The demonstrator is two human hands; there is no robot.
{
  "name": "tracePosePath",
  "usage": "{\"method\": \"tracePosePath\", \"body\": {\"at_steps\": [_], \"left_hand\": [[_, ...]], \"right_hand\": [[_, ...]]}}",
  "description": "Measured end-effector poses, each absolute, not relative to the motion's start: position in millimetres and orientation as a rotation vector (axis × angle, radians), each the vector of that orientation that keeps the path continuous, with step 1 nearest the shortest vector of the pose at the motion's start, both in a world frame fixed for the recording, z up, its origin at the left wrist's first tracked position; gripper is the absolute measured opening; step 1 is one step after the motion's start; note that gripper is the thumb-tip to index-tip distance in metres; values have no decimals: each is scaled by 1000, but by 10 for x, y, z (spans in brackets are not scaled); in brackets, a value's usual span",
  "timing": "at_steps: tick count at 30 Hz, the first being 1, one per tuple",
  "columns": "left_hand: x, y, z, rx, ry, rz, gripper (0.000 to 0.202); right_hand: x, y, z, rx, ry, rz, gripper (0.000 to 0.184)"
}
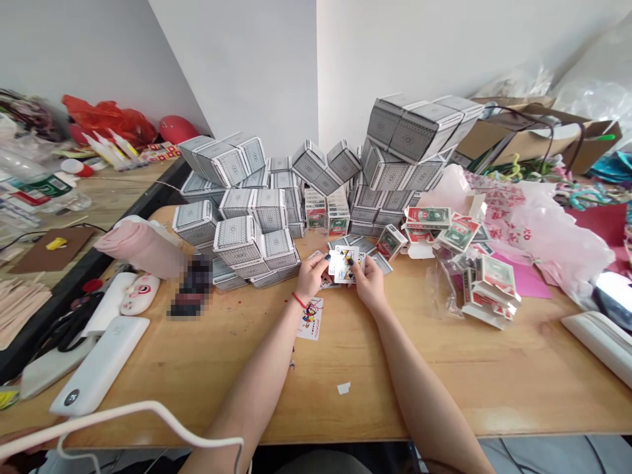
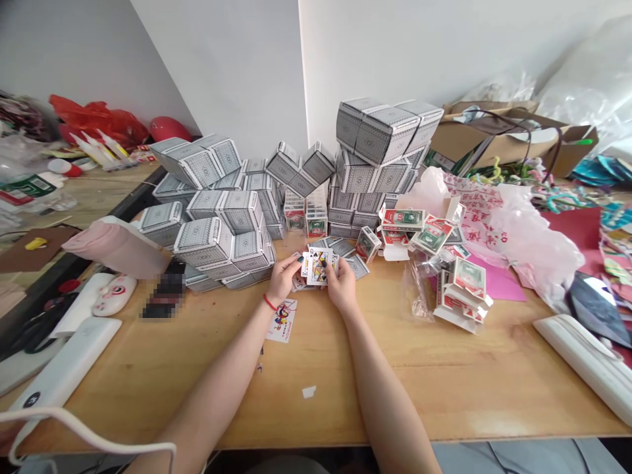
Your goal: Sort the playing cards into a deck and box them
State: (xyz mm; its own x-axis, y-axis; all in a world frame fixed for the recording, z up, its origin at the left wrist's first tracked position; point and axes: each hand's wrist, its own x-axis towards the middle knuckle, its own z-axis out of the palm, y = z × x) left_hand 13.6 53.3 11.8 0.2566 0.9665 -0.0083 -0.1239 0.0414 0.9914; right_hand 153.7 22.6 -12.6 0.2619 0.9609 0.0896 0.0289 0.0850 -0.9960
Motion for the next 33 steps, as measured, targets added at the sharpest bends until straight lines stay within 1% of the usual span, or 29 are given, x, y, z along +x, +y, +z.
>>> {"method": "tracePosePath", "body": {"at_steps": [3,8,13,23,28,33], "left_hand": [[98,536,142,1172,868,997,28],[64,546,175,1190,839,912,29],[66,557,177,1164,790,860,30],[74,575,188,1164,762,822,32],[88,595,177,1166,781,806,35],[143,591,151,1178,861,881,36]], "right_hand": [[1525,211,-56,-1238,-1061,933,28],[1502,178,48,-1261,-1099,806,27],[1482,171,43,-1266,-1086,776,25],[1498,167,-27,-1308,-1149,698,21],[1490,149,-28,-1325,-1188,663,22],[1484,151,-37,-1304,-1163,705,26]]}}
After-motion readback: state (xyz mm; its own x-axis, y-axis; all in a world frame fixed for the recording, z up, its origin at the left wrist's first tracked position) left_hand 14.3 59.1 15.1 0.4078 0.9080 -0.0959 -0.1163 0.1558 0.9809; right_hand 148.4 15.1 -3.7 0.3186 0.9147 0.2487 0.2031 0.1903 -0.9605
